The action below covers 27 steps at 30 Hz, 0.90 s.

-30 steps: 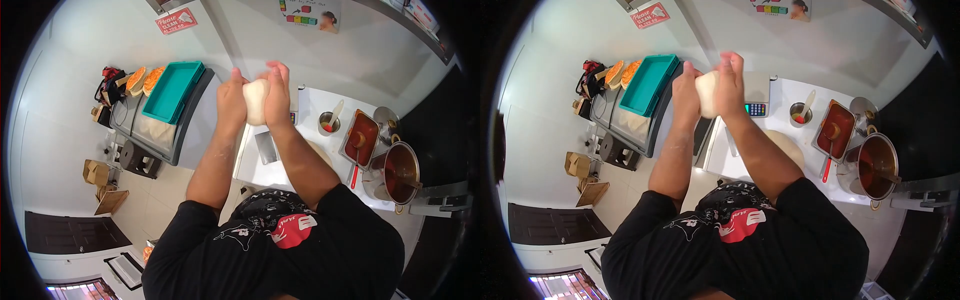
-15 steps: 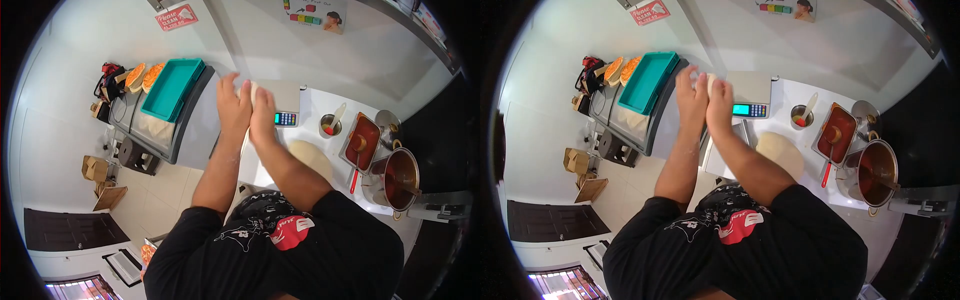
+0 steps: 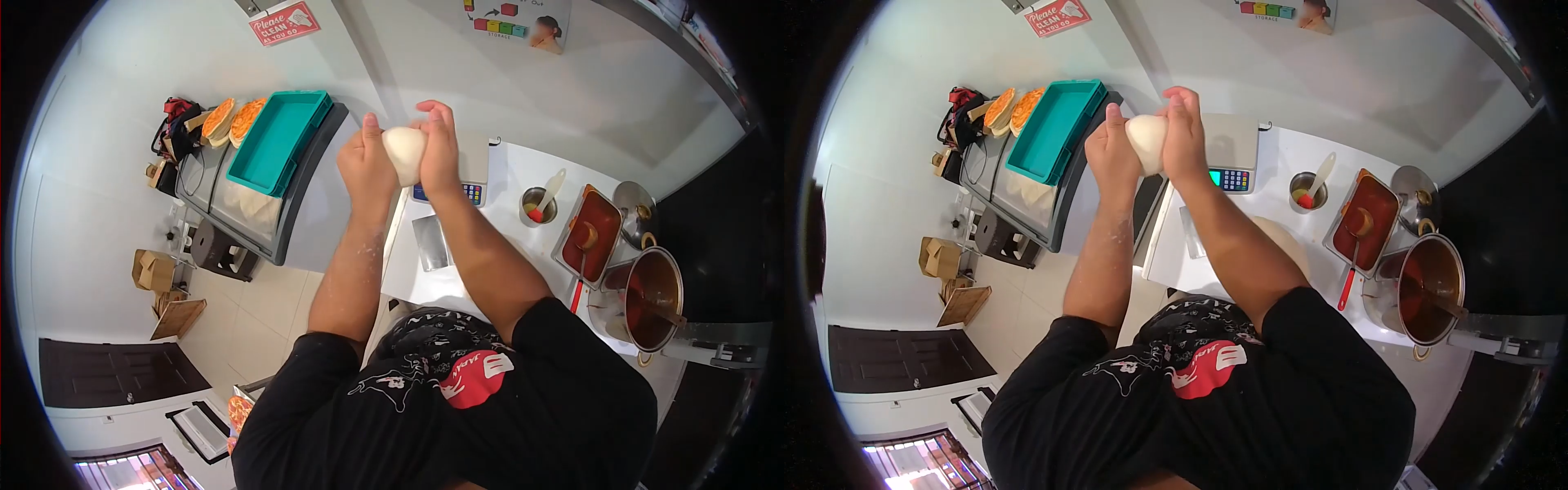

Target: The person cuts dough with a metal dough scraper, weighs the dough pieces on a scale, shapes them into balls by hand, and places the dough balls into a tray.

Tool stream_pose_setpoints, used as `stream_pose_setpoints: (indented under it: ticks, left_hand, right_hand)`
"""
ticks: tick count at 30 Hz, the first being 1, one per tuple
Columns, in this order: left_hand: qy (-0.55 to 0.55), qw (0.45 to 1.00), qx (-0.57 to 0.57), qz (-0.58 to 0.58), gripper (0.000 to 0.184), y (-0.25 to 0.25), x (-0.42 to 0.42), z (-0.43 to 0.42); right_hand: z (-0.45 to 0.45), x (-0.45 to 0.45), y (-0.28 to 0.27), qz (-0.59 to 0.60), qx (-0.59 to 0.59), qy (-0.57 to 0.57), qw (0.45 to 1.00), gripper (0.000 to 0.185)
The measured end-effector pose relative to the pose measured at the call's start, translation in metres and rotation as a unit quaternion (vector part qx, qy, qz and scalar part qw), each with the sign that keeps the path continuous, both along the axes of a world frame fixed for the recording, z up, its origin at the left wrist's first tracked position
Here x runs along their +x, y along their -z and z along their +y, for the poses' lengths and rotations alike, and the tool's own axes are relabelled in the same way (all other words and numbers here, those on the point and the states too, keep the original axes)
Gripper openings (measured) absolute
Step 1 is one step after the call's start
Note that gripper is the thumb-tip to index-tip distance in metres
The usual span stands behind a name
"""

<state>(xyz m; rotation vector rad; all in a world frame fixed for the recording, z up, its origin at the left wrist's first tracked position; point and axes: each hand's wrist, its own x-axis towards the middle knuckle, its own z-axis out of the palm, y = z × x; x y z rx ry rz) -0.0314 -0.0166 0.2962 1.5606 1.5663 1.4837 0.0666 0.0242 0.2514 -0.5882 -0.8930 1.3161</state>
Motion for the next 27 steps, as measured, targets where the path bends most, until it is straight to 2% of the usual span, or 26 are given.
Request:
stream_pose_setpoints:
  ticks: [1,2,3,4,5,6,7,8,10,11,12,13,15,16,17,18,19,20,21,22,23,24,25,26,27]
  left_hand:
    - [0.003,0.985,-0.050,-0.166,0.047,0.003,0.010,-0.001]
    - [0.008,0.940,-0.098,-0.327,0.049,0.006,0.020,-0.001]
    - [0.012,0.866,-0.143,-0.479,0.051,0.008,0.025,-0.001]
    - [0.013,0.866,-0.142,-0.480,0.051,0.016,0.024,0.001]
    - [0.011,0.932,-0.055,-0.357,0.052,0.030,0.020,0.006]
    - [0.007,0.973,0.035,-0.226,0.053,0.039,0.015,0.010]
    - [-0.001,0.989,0.119,-0.089,0.054,0.050,0.010,0.012]
    - [-0.003,0.989,0.116,-0.091,0.054,0.051,0.005,0.010]
    - [-0.008,0.996,-0.044,-0.082,0.049,0.049,-0.007,0.009]
    - [-0.011,0.990,-0.121,-0.077,0.047,0.049,-0.010,0.007]
    - [-0.014,0.990,-0.119,-0.078,0.047,0.055,-0.012,0.008]
    - [-0.010,0.982,-0.122,-0.146,0.046,0.068,-0.015,0.014]
    - [0.000,0.951,-0.127,-0.282,0.045,0.079,-0.011,0.021]
    - [-0.002,0.950,-0.128,-0.286,0.045,0.078,-0.008,0.019]
    - [-0.006,0.994,0.004,-0.112,0.043,0.080,-0.005,0.014]
    - [-0.007,0.988,0.135,0.071,0.042,0.070,-0.002,0.007]
    - [-0.006,0.931,0.264,0.251,0.040,0.058,-0.001,0.006]
    - [-0.008,0.930,0.269,0.251,0.040,0.047,-0.002,0.009]
    - [0.008,0.961,0.169,0.217,0.036,0.038,-0.004,0.007]
    - [0.024,0.981,0.063,0.180,0.032,0.033,-0.006,0.002]
    - [0.041,0.988,-0.043,0.139,0.028,0.032,-0.008,-0.004]
    - [0.040,0.989,-0.043,0.137,0.028,0.033,-0.004,-0.008]
    - [0.026,0.999,-0.035,0.007,0.029,0.032,0.007,-0.008]
    - [0.014,0.992,-0.025,-0.122,0.029,0.031,0.018,-0.008]
    - [0.002,0.968,-0.020,-0.251,0.029,0.030,0.023,-0.010]
  right_hand:
    - [0.004,-0.006,0.003,-0.020,-0.022,0.061,0.998,0.047]
    - [0.007,-0.008,0.006,-0.040,-0.044,0.123,0.991,0.050]
    - [0.001,-0.005,0.002,-0.040,-0.044,0.125,0.990,0.050]
    - [-0.009,0.000,-0.002,0.052,-0.058,0.046,0.996,0.051]
    - [-0.019,0.003,-0.010,0.143,-0.069,-0.033,0.987,0.053]
    - [-0.021,0.006,-0.015,0.230,-0.080,-0.114,0.963,0.054]
    - [-0.013,0.003,-0.008,0.228,-0.080,-0.116,0.963,0.054]
    - [-0.001,-0.003,0.012,0.140,-0.083,-0.036,0.986,0.054]
    - [0.012,-0.008,0.033,-0.043,-0.080,0.124,0.988,0.053]
    - [0.003,-0.008,0.038,-0.045,-0.080,0.121,0.988,0.053]
    - [-0.010,-0.008,0.044,-0.077,-0.121,0.119,0.983,0.051]
    - [-0.019,-0.010,0.042,-0.107,-0.158,0.117,0.975,0.049]
    - [-0.022,-0.020,0.050,-0.098,-0.144,0.141,0.975,0.047]
    - [-0.026,-0.025,0.059,-0.089,-0.140,0.166,0.972,0.045]
    - [-0.031,-0.027,0.070,-0.081,-0.139,0.189,0.969,0.042]
    - [-0.037,-0.022,0.066,-0.083,-0.144,0.188,0.968,0.042]
    - [-0.034,-0.011,0.057,-0.147,-0.100,0.155,0.972,0.042]
    - [-0.028,0.003,0.040,-0.211,-0.051,0.121,0.969,0.042]
    - [-0.027,0.008,0.030,-0.276,-0.006,0.083,0.958,0.042]
    - [-0.029,0.006,0.026,-0.277,-0.010,0.078,0.958,0.042]
    - [-0.030,0.004,0.023,-0.331,0.069,0.173,0.925,0.043]
    - [-0.028,0.003,0.019,-0.378,0.150,0.267,0.874,0.044]
    - [-0.025,0.002,0.009,-0.414,0.232,0.360,0.803,0.046]
    - [-0.024,0.003,0.000,-0.412,0.238,0.364,0.801,0.046]
    - [-0.032,0.004,-0.004,-0.301,0.206,0.250,0.897,0.046]
